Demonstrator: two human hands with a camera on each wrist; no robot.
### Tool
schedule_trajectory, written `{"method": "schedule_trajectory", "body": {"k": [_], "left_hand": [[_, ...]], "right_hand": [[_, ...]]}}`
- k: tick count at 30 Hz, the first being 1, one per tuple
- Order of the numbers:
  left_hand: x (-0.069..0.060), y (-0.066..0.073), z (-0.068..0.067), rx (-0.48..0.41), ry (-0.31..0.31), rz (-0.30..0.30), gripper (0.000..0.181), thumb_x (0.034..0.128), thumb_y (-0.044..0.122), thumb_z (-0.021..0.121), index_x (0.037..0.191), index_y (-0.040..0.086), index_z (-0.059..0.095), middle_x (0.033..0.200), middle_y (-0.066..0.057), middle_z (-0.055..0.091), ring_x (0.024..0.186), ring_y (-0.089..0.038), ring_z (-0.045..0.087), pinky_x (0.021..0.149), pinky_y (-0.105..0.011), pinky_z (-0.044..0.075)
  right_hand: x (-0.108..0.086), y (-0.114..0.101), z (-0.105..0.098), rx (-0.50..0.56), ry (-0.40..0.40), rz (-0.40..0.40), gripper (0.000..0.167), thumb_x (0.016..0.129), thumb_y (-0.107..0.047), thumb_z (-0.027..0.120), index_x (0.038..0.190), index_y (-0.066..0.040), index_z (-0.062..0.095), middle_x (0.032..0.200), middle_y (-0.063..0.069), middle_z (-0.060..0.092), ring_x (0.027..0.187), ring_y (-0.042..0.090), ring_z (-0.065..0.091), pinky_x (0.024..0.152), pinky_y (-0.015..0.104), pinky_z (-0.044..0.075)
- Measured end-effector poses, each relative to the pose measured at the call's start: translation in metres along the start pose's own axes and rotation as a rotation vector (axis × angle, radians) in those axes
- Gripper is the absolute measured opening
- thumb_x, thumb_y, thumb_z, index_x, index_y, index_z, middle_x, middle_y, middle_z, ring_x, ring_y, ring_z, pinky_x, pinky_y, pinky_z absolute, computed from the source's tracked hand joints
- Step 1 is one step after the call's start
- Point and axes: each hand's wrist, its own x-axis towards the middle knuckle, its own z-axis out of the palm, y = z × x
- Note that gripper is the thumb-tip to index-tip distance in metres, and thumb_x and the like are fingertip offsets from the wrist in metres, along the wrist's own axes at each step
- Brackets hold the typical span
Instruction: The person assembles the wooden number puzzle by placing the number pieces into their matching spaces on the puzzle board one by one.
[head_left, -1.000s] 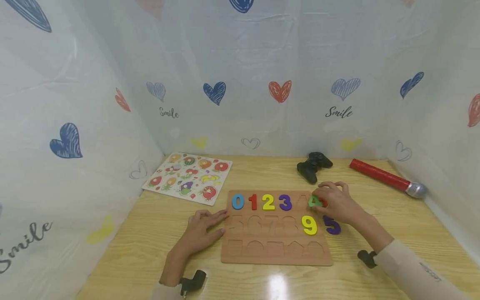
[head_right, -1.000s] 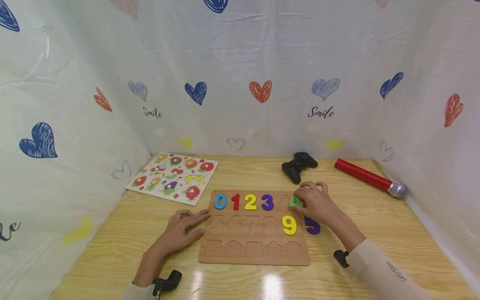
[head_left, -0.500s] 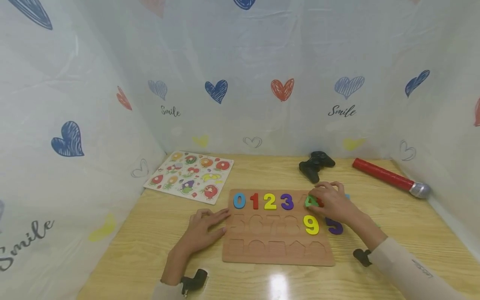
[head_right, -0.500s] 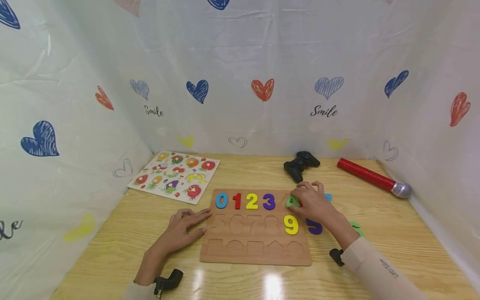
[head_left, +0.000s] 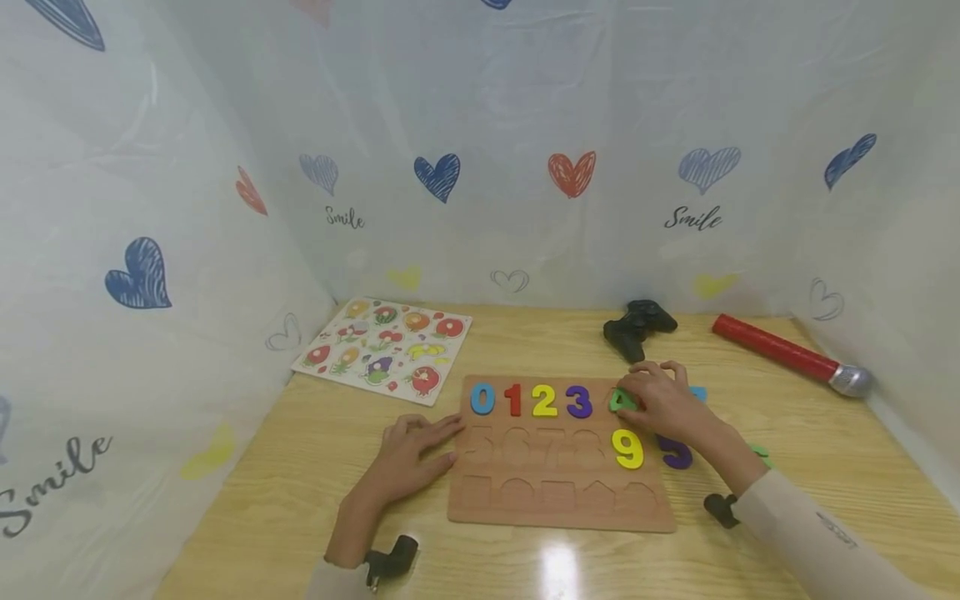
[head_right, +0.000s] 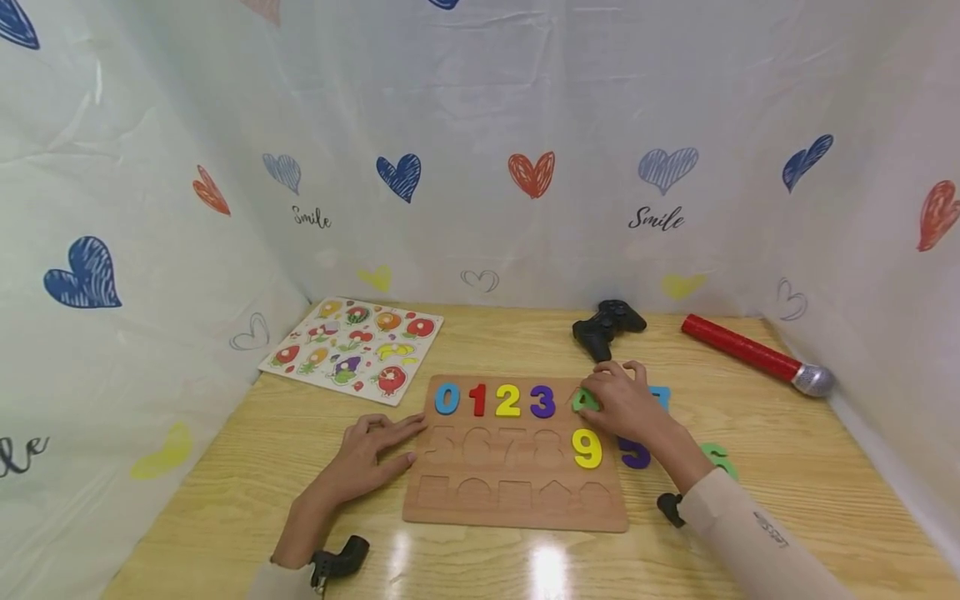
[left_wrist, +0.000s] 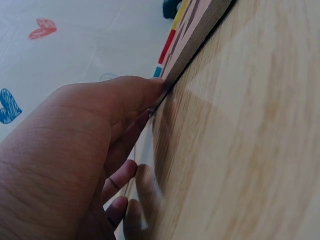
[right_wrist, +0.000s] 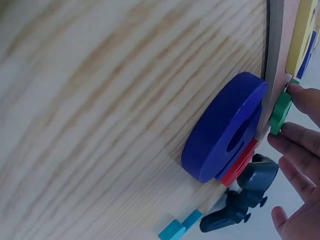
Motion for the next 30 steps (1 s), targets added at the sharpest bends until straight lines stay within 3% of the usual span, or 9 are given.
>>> {"method": "schedule_trajectory", "body": {"k": [10,20,30], "left_hand": [[0.001,0.002,-0.002,0.003,-0.023,-0.011,0.049,0.0972,0.045,0.062,0.144,0.034,0.055,0.152,0.016,0.044,0.116,-0.018,0.036,0.093,-0.048,0.025],[0.000,0.003,-0.002,0.007,-0.017,-0.006,0.049,0.0972,0.044,0.063,0.144,0.032,0.056,0.152,0.014,0.046,0.110,-0.017,0.038,0.091,-0.046,0.026],[0.001,0.002,-0.002,0.019,-0.031,-0.021,0.048,0.0973,0.043,0.063,0.144,0.034,0.055,0.151,0.016,0.046,0.125,-0.025,0.037,0.098,-0.052,0.026]], "right_hand": [[0.003,-0.003,0.002,0.012,0.003,-0.028,0.018,0.089,-0.025,0.078,0.105,-0.017,0.075,0.111,0.003,0.072,0.124,0.039,0.048,0.098,0.068,0.019],[0.003,-0.009,0.003,-0.067,-0.001,-0.010,0.030,0.089,-0.032,0.077,0.111,-0.011,0.075,0.114,0.006,0.071,0.124,0.038,0.047,0.096,0.068,0.024],[-0.013,-0.004,-0.009,0.028,0.073,0.004,0.029,0.089,-0.025,0.078,0.113,-0.009,0.072,0.118,0.011,0.069,0.124,0.040,0.047,0.096,0.070,0.021]]}}
